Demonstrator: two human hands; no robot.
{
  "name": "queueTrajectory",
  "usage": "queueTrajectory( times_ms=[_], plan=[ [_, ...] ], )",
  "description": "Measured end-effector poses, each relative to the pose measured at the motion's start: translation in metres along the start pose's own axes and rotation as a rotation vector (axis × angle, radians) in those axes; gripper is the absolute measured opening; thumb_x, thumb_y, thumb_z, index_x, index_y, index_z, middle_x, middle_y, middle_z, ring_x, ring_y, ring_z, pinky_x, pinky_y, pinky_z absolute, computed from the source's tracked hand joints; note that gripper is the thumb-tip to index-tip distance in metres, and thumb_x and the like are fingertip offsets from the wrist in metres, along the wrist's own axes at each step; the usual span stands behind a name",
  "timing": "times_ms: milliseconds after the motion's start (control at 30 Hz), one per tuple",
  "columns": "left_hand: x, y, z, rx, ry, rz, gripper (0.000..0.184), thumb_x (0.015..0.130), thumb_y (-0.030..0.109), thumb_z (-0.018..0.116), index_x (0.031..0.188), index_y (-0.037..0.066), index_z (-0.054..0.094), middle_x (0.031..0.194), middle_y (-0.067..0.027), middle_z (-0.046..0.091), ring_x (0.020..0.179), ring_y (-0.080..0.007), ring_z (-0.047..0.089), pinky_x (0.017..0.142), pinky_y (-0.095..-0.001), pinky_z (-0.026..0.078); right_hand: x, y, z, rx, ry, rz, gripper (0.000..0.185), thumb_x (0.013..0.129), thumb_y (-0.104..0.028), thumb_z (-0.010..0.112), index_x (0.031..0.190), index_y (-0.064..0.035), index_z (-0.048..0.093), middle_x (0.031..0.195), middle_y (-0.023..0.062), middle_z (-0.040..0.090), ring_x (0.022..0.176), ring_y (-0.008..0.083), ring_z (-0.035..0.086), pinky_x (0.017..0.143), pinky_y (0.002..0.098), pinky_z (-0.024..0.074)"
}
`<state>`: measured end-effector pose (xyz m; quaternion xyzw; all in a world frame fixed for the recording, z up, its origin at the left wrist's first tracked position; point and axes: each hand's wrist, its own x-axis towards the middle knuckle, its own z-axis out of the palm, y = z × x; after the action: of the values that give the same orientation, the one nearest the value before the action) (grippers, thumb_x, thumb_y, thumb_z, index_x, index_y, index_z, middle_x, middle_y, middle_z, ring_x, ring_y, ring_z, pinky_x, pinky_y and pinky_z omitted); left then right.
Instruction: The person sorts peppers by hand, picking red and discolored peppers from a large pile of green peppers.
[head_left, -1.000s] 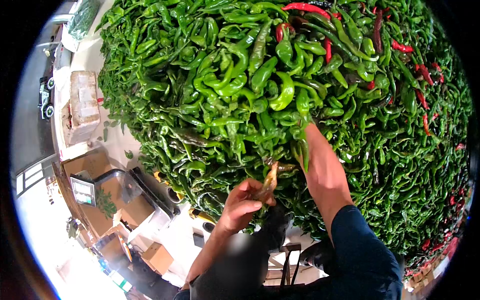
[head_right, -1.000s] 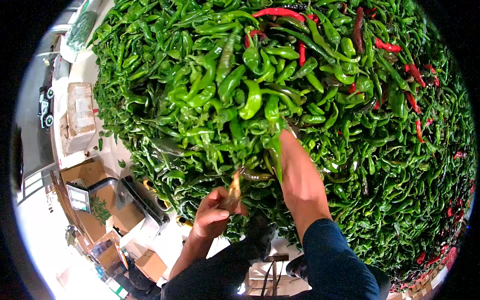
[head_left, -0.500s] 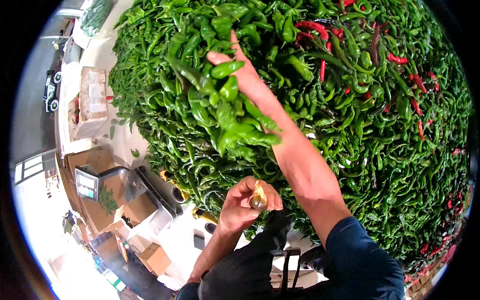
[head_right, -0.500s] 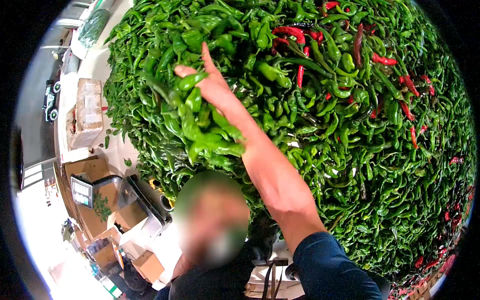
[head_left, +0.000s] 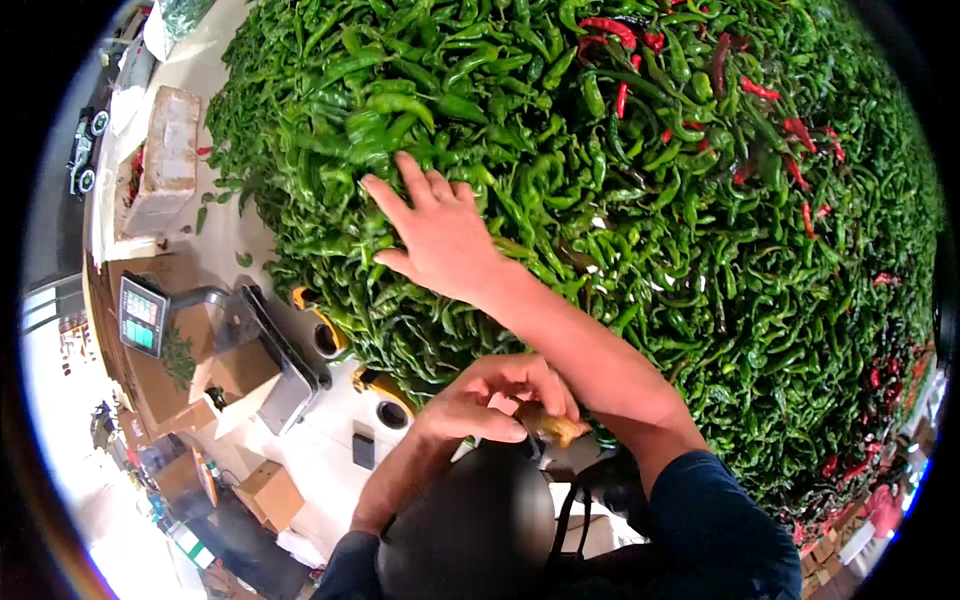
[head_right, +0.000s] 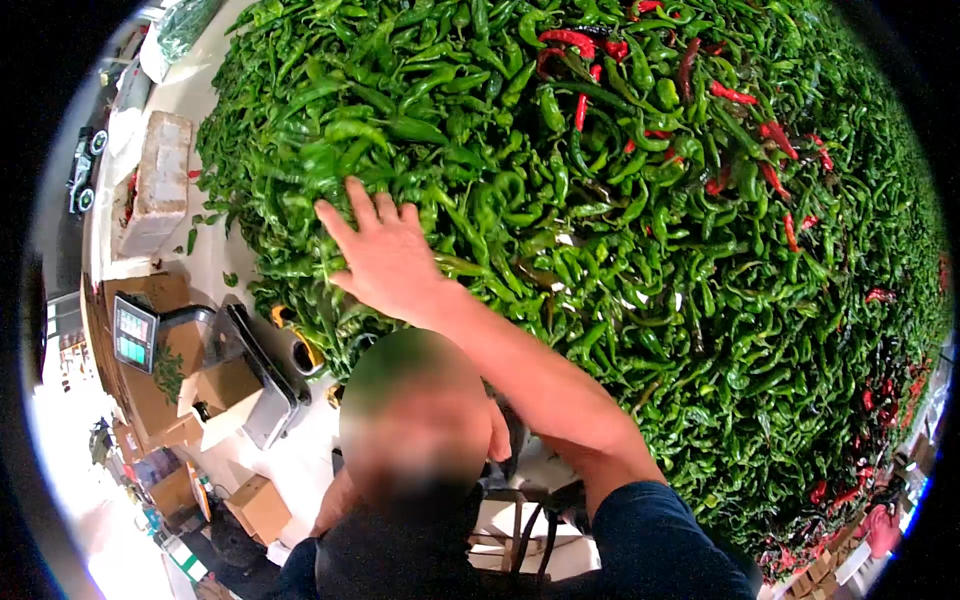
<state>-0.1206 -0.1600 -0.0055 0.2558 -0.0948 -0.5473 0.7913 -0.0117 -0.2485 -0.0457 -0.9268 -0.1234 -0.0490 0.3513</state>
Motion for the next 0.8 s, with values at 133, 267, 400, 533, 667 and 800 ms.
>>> queueTrajectory(
  times_ms=[133, 267, 400, 533, 667, 800],
  plan=[
    [-0.009, -0.057, -0.037, 0.374, -0.108, -0.335, 0.042, 0.078, 0.020, 0.074, 0.111, -0.002, 0.059, 0.109, -0.0068, 0.063, 0.104, -0.0159, 0.058, 0.093, -0.0311, 0.045, -0.074, 0.025, -0.026, 0.071, -0.278, 0.002, 0.083, 0.082, -0.034, 0.073, 0.150, -0.0131, 0.030, 0.151, 0.0233, 0.032, 0.133, 0.0398, 0.042, 0.109, 0.0517, 0.0332],
    [-0.036, -0.188, -0.093, 0.532, -0.228, -0.452, 0.041, 0.088, 0.012, 0.064, 0.126, 0.001, 0.053, 0.126, -0.0093, 0.058, 0.119, -0.0203, 0.053, 0.099, -0.0339, 0.044, -0.139, 0.056, -0.071, 0.399, -0.418, 0.188, 0.074, 0.087, -0.028, 0.068, 0.149, -0.0060, 0.032, 0.151, 0.0198, 0.037, 0.133, 0.0323, 0.045, 0.111, 0.0445, 0.0356],
    [-0.023, -0.167, -0.062, 0.371, 0.125, -0.737, 0.035, 0.092, 0.015, 0.062, 0.123, 0.003, 0.054, 0.125, -0.0074, 0.057, 0.117, -0.0219, 0.054, 0.096, -0.0371, 0.048, -0.206, 0.095, -0.092, 0.482, 0.005, 0.612, 0.065, 0.091, -0.023, 0.067, 0.144, 0.0001, 0.038, 0.146, 0.0184, 0.045, 0.120, 0.0259, 0.056, 0.101, 0.0375, 0.0463],
    [-0.032, -0.208, -0.098, 0.076, 0.254, -0.452, 0.032, 0.090, 0.016, 0.065, 0.118, 0.004, 0.055, 0.111, -0.0040, 0.060, 0.105, -0.0226, 0.058, 0.090, -0.0421, 0.051, -0.274, 0.166, -0.091, 0.476, 0.150, 0.944, 0.053, 0.096, -0.024, 0.062, 0.137, 0.0059, 0.047, 0.125, 0.0173, 0.060, 0.107, 0.0218, 0.061, 0.091, 0.0350, 0.0512],
    [-0.044, -0.180, -0.086, 0.873, 0.026, -0.278, 0.023, 0.083, 0.016, 0.071, 0.102, 0.008, 0.060, 0.098, -0.0077, 0.062, 0.096, -0.0252, 0.061, 0.081, -0.0414, 0.052, -0.311, 0.214, -0.060, 0.164, 0.092, 0.906, 0.053, 0.092, -0.025, 0.064, 0.133, 0.0052, 0.050, 0.124, 0.0220, 0.061, 0.112, 0.0320, 0.062, 0.095, 0.0376, 0.0486],
    [-0.032, -0.248, -0.110, 0.473, 0.437, -0.451, 0.027, 0.076, 0.020, 0.076, 0.089, 0.007, 0.057, 0.078, -0.0142, 0.060, 0.076, -0.0365, 0.060, 0.068, -0.0432, 0.049, -0.266, 0.203, -0.054, -0.180, -0.058, 0.675, 0.064, 0.091, -0.042, 0.060, 0.134, 0.0043, 0.048, 0.131, 0.0250, 0.055, 0.123, 0.0382, 0.051, 0.104, 0.0434, 0.0402]
  ],
)
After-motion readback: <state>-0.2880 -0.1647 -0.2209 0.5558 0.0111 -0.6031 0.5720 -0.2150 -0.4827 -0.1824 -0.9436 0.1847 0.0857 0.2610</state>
